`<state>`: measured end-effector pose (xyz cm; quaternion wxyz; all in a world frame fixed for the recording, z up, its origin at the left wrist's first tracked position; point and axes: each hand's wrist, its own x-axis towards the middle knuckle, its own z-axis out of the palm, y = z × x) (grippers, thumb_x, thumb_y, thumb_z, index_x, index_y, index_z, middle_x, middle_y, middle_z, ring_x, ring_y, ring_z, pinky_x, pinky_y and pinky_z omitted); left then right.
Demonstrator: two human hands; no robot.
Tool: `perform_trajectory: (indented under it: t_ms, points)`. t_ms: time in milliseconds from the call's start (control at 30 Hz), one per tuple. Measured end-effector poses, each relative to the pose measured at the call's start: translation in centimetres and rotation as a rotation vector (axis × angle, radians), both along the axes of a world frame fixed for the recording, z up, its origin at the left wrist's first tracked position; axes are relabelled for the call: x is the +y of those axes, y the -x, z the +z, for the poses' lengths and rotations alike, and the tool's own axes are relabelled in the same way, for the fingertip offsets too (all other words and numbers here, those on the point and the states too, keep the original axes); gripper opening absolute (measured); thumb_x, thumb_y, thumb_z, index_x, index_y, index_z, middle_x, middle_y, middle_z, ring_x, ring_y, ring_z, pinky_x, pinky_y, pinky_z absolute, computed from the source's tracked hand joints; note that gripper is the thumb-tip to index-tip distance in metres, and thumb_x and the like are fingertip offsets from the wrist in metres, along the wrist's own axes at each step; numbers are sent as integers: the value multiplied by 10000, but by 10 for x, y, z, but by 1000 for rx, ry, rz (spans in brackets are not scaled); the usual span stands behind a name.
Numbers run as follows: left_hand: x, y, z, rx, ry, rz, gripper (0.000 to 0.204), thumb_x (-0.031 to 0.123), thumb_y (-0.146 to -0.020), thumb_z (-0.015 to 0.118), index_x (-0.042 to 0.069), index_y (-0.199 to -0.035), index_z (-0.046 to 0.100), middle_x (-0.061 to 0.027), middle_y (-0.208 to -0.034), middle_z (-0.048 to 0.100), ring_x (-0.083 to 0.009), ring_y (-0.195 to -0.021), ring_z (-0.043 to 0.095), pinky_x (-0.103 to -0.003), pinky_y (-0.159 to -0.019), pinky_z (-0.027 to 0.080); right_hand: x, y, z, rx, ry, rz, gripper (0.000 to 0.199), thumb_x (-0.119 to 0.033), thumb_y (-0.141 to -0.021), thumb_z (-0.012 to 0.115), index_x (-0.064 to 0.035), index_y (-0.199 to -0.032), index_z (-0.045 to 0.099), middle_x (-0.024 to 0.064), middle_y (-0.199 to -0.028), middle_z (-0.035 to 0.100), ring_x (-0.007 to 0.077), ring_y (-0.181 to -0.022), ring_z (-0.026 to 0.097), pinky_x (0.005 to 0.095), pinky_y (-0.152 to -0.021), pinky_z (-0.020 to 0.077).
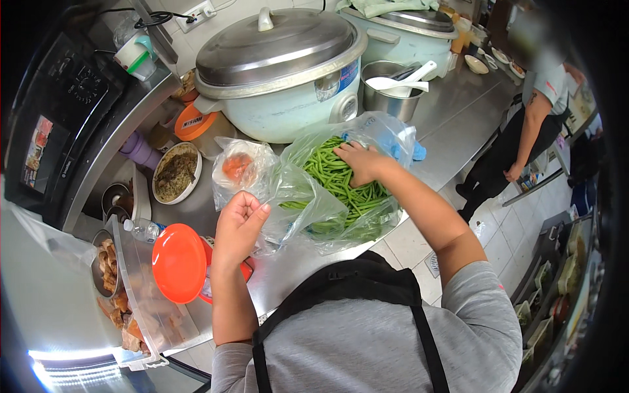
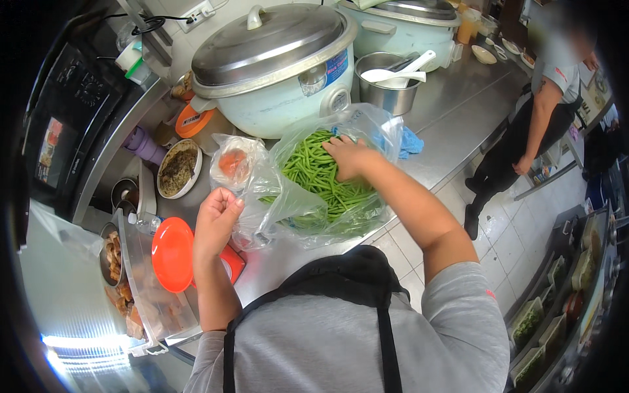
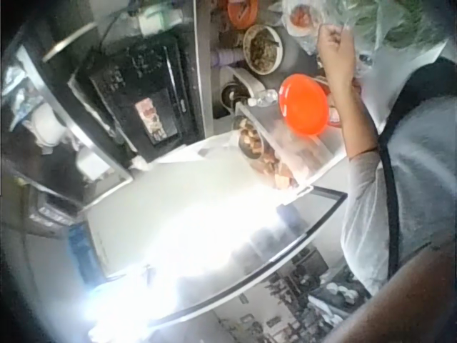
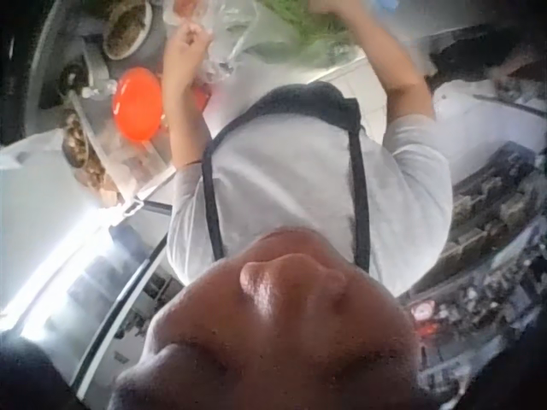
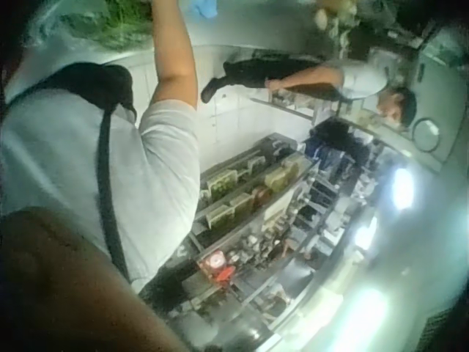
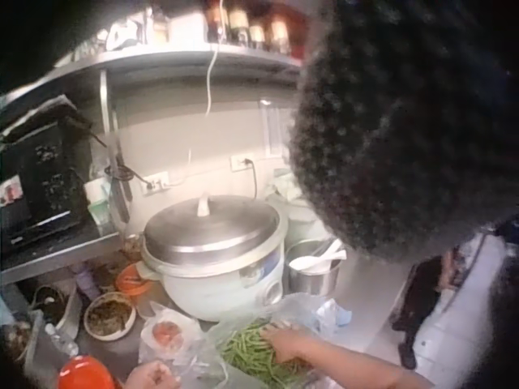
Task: The person portions green beans from a large plastic bag into smaller plastic bags by hand and weighs the filled bags on a mechanical scale.
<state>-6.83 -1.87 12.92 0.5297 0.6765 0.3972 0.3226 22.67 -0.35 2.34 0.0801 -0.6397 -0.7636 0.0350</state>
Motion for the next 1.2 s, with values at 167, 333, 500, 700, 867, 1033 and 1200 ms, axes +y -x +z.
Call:
perform_trajectory:
  t_ms: [167,333,500,700,867,1033,1200]
  points:
    - [-2,0,3,-21,38,41,146,91,-790,549,66,-716,426,74,-579,383,3,-502,310,-156,-444,250,-4,6,18,142,172,-88,442,-179,-624,602,-82,-1039,483,108,-924,573,260,-925,519,437,-839,293]
    - [-3,6,8,-12,30,90,140,87,-796,539,66,-717,426,73,-579,390,3,-502,317,-157,-447,260,-21,3,51,310,138,-64,414,-191,-624,605,-79,-1007,491,106,-870,589,282,-881,535,422,-827,306]
    - [-1,3,10,-26,24,79,138,89,-799,536,67,-718,425,71,-576,392,0,-502,322,-158,-451,270,-30,6,46,40,203,-167,471,-171,-639,608,-51,-1070,463,130,-1013,550,270,-982,496,431,-877,319]
    - [-1,-2,7,-29,32,48,139,81,-799,533,68,-718,421,68,-583,398,-1,-507,331,-158,-457,281,-15,17,36,142,262,-181,618,-102,-645,596,-45,-1210,353,158,-1034,535,280,-990,494,421,-886,326]
    - [-6,3,9,-84,70,43,152,95,-783,557,41,-870,444,50,-610,406,-8,-511,345,-158,-459,281,-5,2,24,526,243,-159,545,-65,-617,573,-34,-1145,444,181,-960,561,260,-904,541,344,-806,402]
    - [-4,6,11,-57,82,22,218,111,-776,568,30,-934,442,44,-615,408,-12,-509,348,-166,-459,287,-16,-13,33,1130,304,-235,320,-23,-649,569,0,-968,565,69,-836,602,123,-728,549,235,-699,427]
    - [-2,-2,13,20,79,29,195,113,-782,557,24,-919,449,47,-621,413,-13,-520,342,-169,-465,288,-26,-17,49,1175,362,-181,356,-64,-670,599,0,-1014,535,90,-865,601,166,-763,570,254,-718,431]
